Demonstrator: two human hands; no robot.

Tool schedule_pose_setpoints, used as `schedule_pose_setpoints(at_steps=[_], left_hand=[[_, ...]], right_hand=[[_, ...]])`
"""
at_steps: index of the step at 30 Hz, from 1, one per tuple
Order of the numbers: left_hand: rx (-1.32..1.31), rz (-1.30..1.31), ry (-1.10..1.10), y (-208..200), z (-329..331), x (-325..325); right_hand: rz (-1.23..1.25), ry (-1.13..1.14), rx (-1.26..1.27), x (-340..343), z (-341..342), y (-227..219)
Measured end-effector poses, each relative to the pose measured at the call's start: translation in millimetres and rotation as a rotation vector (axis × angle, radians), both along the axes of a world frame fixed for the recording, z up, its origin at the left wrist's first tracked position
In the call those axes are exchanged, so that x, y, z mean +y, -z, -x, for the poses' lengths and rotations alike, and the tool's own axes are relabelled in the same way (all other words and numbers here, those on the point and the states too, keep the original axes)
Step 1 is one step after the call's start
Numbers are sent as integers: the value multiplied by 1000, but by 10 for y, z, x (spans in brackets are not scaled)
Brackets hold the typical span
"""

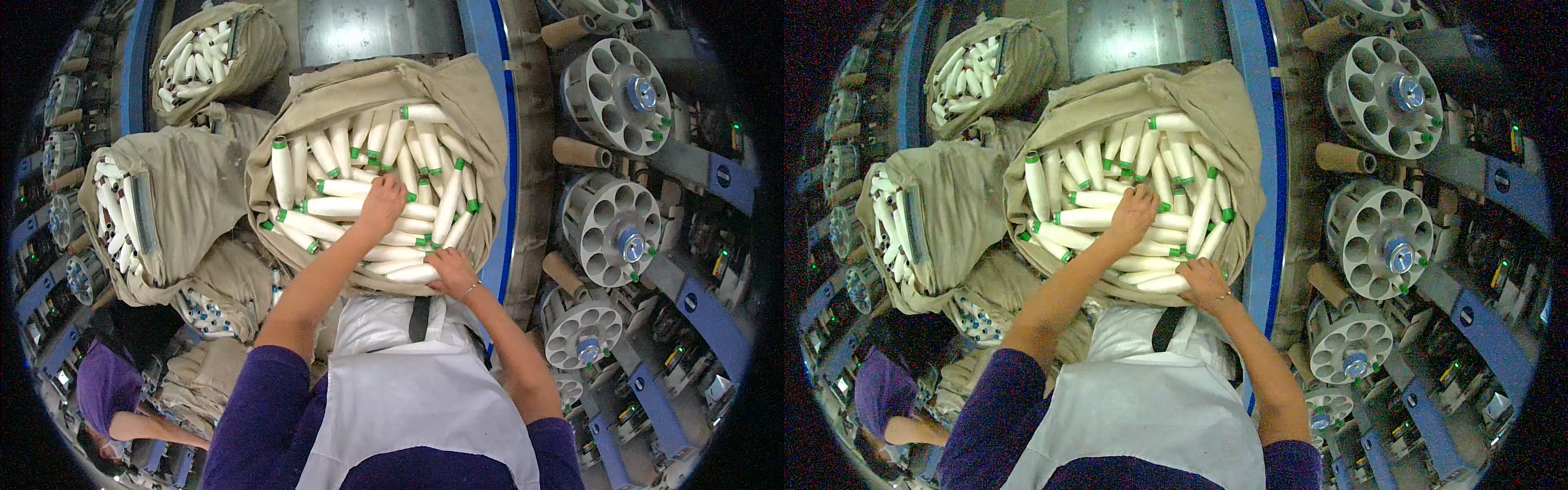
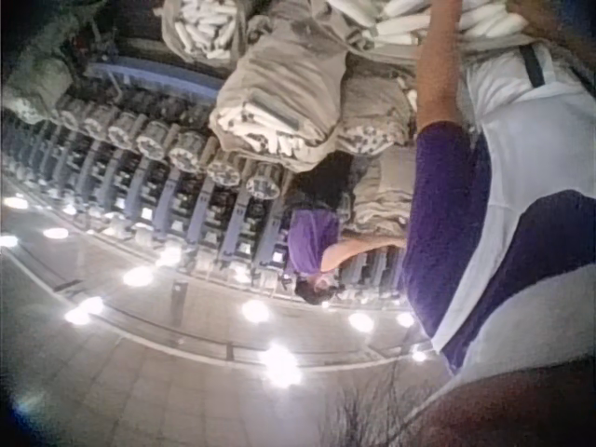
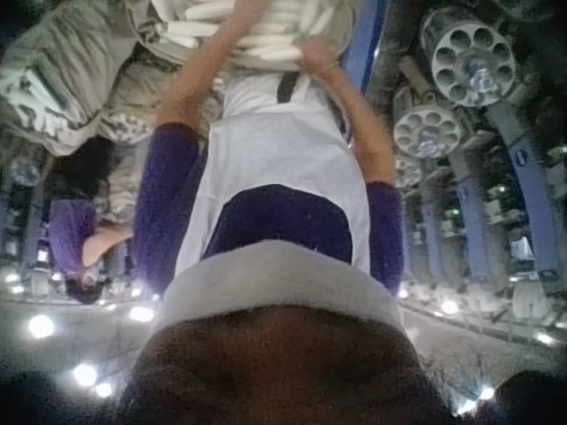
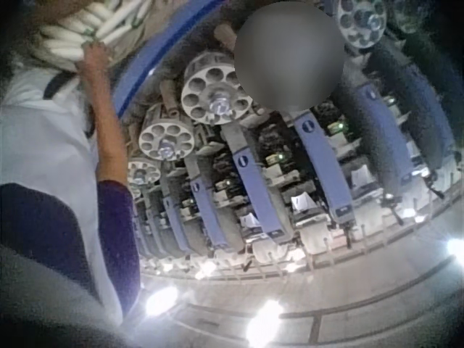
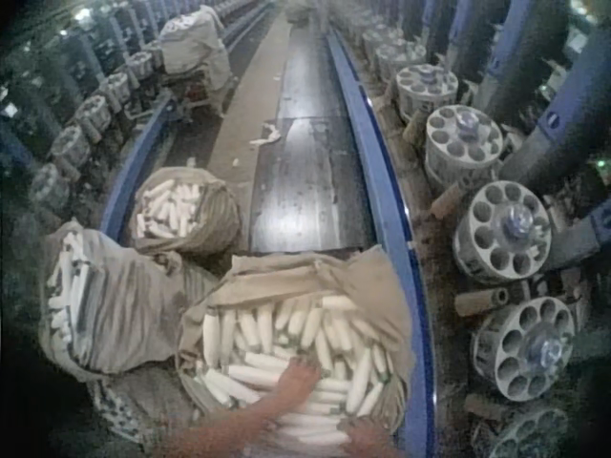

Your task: The person repeatedly picks white thread spools from a large sack and places them into empty slots on rotating spool holders along a textile machine line. The person carries several spools at once and inserts them one by one into the holders.

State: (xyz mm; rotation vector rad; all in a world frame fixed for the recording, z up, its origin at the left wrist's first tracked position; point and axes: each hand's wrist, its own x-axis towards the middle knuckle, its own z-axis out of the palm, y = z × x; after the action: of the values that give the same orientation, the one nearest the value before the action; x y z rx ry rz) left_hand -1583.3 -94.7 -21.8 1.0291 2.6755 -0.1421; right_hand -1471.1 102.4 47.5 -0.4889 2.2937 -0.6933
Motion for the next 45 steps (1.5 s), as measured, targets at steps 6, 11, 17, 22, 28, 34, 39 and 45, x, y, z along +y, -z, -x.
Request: schedule_pose_setpoints(at_steps=[6, 11, 17, 22, 28, 34, 39, 45], left_hand=[[-337, 8, -84, -72, 189, 14], [-216, -145, 64, -313, -53, -260], [-170, -385, 54, -764, -58, -485], [-423, -629, -391, -1113, 294, -453], [-842, -632, -468, -833, 843, 42], [-1200, -764, -751, -109, 871, 895], [-949, -493, -650, 105, 626, 1222], [-487, -658, -242, -395, 316, 802]], right_hand=[[169, 435, -213, 224, 298, -157], [13, 485, -276, 234, 549, -128], [-92, 210, -168, 364, 421, -257], [-172, 277, -17, 1014, 182, -613], [-217, 815, -146, 1462, -228, -771], [269, 1358, -315, 1360, -438, -785], [388, 1511, -366, 1194, -491, -877], [222, 1367, -123, 1198, -559, -824]])
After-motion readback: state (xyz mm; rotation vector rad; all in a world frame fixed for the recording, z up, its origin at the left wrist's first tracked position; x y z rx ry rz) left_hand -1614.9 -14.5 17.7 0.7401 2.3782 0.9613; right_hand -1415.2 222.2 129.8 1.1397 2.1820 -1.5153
